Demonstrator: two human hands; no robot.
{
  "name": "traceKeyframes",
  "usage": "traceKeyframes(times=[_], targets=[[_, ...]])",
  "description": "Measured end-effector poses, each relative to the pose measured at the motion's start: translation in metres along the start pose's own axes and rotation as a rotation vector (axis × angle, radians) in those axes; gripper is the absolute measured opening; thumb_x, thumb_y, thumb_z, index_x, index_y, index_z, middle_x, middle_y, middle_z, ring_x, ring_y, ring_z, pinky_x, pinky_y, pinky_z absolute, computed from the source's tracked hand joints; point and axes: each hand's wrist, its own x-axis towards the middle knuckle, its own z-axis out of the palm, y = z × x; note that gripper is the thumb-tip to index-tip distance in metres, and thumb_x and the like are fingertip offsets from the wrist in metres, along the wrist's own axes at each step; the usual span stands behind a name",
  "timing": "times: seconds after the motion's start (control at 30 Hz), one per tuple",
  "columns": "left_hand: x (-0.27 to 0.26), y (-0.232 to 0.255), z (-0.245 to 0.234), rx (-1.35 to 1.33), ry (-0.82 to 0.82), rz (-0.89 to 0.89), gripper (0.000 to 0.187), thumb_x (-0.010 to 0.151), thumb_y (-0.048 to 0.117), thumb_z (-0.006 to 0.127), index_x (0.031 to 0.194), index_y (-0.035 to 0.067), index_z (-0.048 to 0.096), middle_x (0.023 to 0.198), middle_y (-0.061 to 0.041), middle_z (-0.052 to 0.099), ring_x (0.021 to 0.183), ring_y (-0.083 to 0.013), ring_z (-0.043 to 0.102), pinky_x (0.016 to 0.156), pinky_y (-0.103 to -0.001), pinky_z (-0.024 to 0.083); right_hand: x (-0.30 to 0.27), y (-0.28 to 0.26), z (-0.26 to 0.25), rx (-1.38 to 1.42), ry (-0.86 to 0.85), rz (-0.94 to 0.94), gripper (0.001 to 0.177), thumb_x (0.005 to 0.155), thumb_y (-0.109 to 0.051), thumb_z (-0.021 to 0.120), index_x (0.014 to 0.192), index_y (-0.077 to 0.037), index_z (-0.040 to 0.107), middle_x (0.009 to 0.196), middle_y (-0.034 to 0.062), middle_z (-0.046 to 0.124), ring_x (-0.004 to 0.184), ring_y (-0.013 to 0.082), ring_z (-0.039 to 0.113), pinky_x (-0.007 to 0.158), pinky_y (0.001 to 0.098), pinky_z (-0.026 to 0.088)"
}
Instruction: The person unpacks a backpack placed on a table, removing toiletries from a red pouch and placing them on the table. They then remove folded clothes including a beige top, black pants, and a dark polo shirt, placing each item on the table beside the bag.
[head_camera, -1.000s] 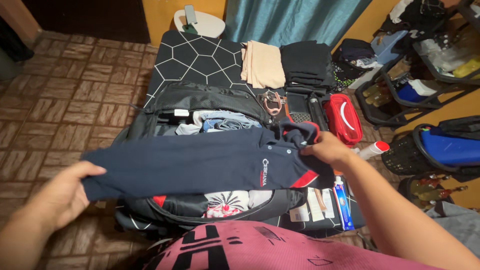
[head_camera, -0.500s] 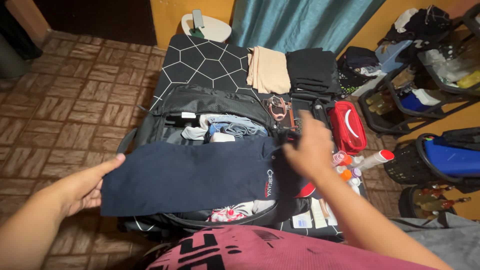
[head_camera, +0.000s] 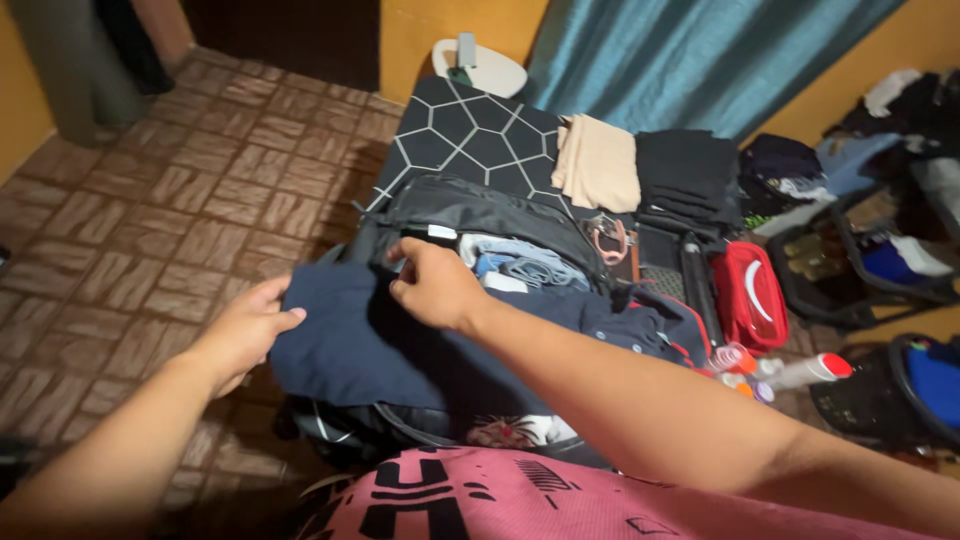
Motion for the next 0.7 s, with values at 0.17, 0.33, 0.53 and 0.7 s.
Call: traceKeyframes(times=[0.17, 0.33, 0.53, 0.7], targets=[[0.006, 0.004, -0.011, 0.017, -0.012, 0.011, 0.044, 0.093, 0.013, 0.061, 0.137, 0.007, 0.059, 0.117, -0.014, 0.074, 0.102, -0.0226, 0.071, 0.087, -0.037, 0.057, -0.003, -0.005, 0.014, -0.067, 0.048, -0.122, 0.048, 0.08, -0.015, 0.075, 0.125, -0.006, 0.063, 0.106, 0.016, 0.067, 0.099, 0.0313, 0.067, 0.088, 0.0395, 0.055], [-0.004, 0.017, 0.0, -0.03, -0.104, 0.005, 0.04, 0.093, 0.013, 0.065, 0.132, 0.006, 0.059, 0.119, -0.01, 0.073, 0.106, -0.0187, 0.069, 0.09, -0.033, 0.055, -0.031, -0.006, 0.021, -0.01, 0.12, -0.234, 0.048, 0.081, -0.012, 0.074, 0.127, -0.005, 0.062, 0.11, 0.016, 0.066, 0.101, 0.0314, 0.066, 0.089, 0.0396, 0.054], [-0.028, 0.065, 0.015, -0.151, -0.161, 0.153, 0.041, 0.091, 0.008, 0.06, 0.131, 0.01, 0.055, 0.116, -0.005, 0.07, 0.102, -0.0157, 0.068, 0.087, -0.035, 0.056, -0.071, -0.004, 0.024, 0.341, 0.269, 0.151, 0.045, 0.086, -0.017, 0.07, 0.13, -0.007, 0.064, 0.103, 0.0106, 0.073, 0.086, 0.0206, 0.069, 0.082, 0.0345, 0.057], [-0.035, 0.097, 0.033, -0.174, -0.225, 0.197, 0.042, 0.092, 0.005, 0.058, 0.134, 0.012, 0.055, 0.115, -0.008, 0.07, 0.1, -0.0169, 0.068, 0.086, -0.035, 0.056, -0.1, 0.025, 0.0, 0.238, 0.6, 0.167, 0.045, 0.085, -0.02, 0.075, 0.125, -0.001, 0.065, 0.107, 0.0119, 0.072, 0.093, 0.0205, 0.07, 0.084, 0.0344, 0.056]])
